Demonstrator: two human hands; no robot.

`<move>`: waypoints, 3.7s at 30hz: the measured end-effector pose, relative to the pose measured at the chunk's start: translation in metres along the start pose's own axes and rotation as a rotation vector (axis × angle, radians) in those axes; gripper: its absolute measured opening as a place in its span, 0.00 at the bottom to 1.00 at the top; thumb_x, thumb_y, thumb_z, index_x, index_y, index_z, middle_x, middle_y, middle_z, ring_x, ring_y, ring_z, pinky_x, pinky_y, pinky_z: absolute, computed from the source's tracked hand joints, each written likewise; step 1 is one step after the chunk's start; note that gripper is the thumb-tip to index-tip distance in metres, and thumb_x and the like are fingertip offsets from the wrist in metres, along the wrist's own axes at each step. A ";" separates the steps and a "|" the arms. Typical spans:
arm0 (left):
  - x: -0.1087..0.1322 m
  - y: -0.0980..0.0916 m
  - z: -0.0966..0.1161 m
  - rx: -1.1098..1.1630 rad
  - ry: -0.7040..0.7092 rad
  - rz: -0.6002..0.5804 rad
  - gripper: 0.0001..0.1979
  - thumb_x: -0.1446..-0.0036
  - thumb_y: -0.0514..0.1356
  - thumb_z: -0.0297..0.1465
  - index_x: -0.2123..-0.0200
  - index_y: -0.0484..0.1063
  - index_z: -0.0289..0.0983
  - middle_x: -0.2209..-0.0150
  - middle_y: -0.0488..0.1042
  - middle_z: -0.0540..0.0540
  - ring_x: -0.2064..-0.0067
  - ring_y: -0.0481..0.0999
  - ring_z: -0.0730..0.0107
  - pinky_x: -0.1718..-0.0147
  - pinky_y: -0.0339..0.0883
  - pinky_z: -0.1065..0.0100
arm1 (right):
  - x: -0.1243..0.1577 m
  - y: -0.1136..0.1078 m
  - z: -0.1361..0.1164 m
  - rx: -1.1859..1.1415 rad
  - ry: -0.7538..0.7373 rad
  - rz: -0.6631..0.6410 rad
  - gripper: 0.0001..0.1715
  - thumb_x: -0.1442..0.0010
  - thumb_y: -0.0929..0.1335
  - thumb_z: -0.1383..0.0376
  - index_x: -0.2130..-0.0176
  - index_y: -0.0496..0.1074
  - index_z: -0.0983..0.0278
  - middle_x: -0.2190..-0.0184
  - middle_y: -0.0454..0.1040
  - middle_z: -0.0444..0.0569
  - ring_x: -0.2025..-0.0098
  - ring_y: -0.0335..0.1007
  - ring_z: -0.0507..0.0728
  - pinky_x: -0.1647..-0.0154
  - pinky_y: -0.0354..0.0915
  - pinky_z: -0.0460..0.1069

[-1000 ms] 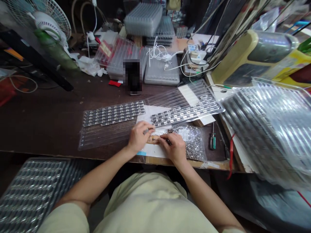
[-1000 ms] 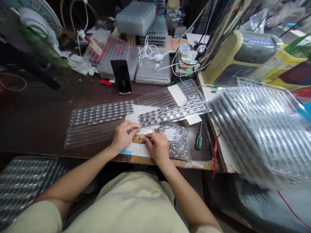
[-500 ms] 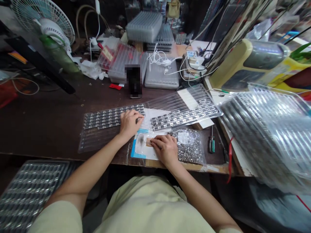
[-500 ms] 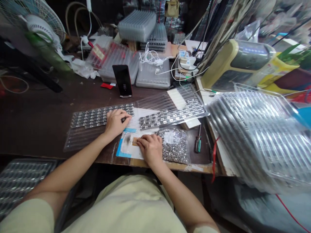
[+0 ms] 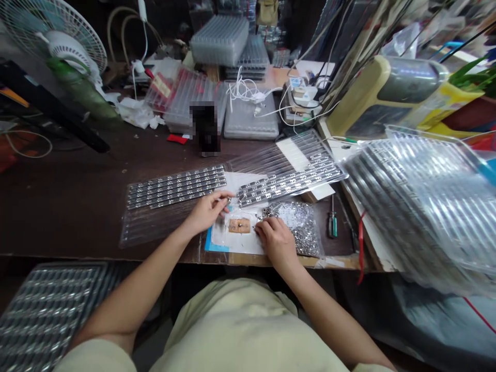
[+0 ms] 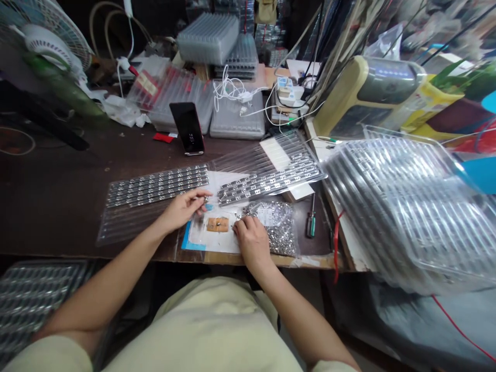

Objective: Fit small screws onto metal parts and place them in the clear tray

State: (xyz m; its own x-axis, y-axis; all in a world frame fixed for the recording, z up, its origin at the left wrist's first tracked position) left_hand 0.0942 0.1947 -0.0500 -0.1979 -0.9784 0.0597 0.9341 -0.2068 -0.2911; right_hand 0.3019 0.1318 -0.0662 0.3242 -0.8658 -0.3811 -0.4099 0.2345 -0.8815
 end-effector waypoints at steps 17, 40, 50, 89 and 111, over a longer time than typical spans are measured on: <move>0.049 0.040 -0.009 -0.492 0.312 0.173 0.07 0.42 0.61 0.31 0.61 0.78 0.41 0.65 0.74 0.46 0.62 0.74 0.67 0.60 0.68 0.65 | -0.006 0.000 0.007 -0.227 0.071 0.110 0.10 0.36 0.63 0.66 0.60 0.74 0.61 0.64 0.75 0.49 0.60 0.70 0.56 0.59 0.66 0.50; 0.048 0.029 -0.005 -0.260 0.264 0.372 0.05 0.44 0.61 0.28 0.65 0.78 0.37 0.65 0.75 0.45 0.64 0.75 0.70 0.70 0.68 0.73 | -0.017 0.005 -0.016 -0.029 -0.019 -0.082 0.16 0.36 0.65 0.61 0.50 0.72 0.56 0.49 0.72 0.46 0.51 0.62 0.59 0.53 0.56 0.53; 0.042 0.030 -0.007 -0.271 0.205 0.306 0.05 0.45 0.62 0.30 0.64 0.78 0.38 0.64 0.75 0.46 0.69 0.73 0.73 0.73 0.66 0.74 | -0.006 0.008 -0.001 0.034 -0.029 0.007 0.10 0.36 0.64 0.64 0.60 0.75 0.62 0.63 0.75 0.49 0.62 0.65 0.56 0.61 0.61 0.50; -0.022 -0.036 -0.010 -0.825 0.194 0.448 0.05 0.46 0.63 0.34 0.68 0.79 0.41 0.61 0.73 0.45 0.55 0.69 0.57 0.56 0.57 0.57 | -0.023 0.011 -0.022 -0.197 0.046 -0.003 0.05 0.40 0.69 0.62 0.68 0.74 0.58 0.68 0.75 0.44 0.64 0.64 0.54 0.62 0.54 0.50; -0.016 -0.061 0.006 -0.008 0.025 0.313 0.16 0.47 0.62 0.39 0.58 0.73 0.35 0.67 0.75 0.47 0.68 0.76 0.70 0.70 0.68 0.71 | -0.020 0.013 -0.024 -0.219 -0.008 -0.010 0.07 0.38 0.67 0.62 0.62 0.76 0.56 0.64 0.76 0.44 0.62 0.64 0.54 0.60 0.54 0.51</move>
State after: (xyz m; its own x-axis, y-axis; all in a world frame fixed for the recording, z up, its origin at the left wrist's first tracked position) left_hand 0.0423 0.2232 -0.0276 0.0917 -0.9941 -0.0572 0.9485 0.1047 -0.2990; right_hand 0.2701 0.1415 -0.0639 0.3358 -0.8638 -0.3756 -0.5817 0.1234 -0.8040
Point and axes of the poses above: each hand's wrist, its own x-axis away from the middle knuckle, its own y-axis out of the palm, z = x × y, the point moved 3 cm from there along -x, towards the middle knuckle
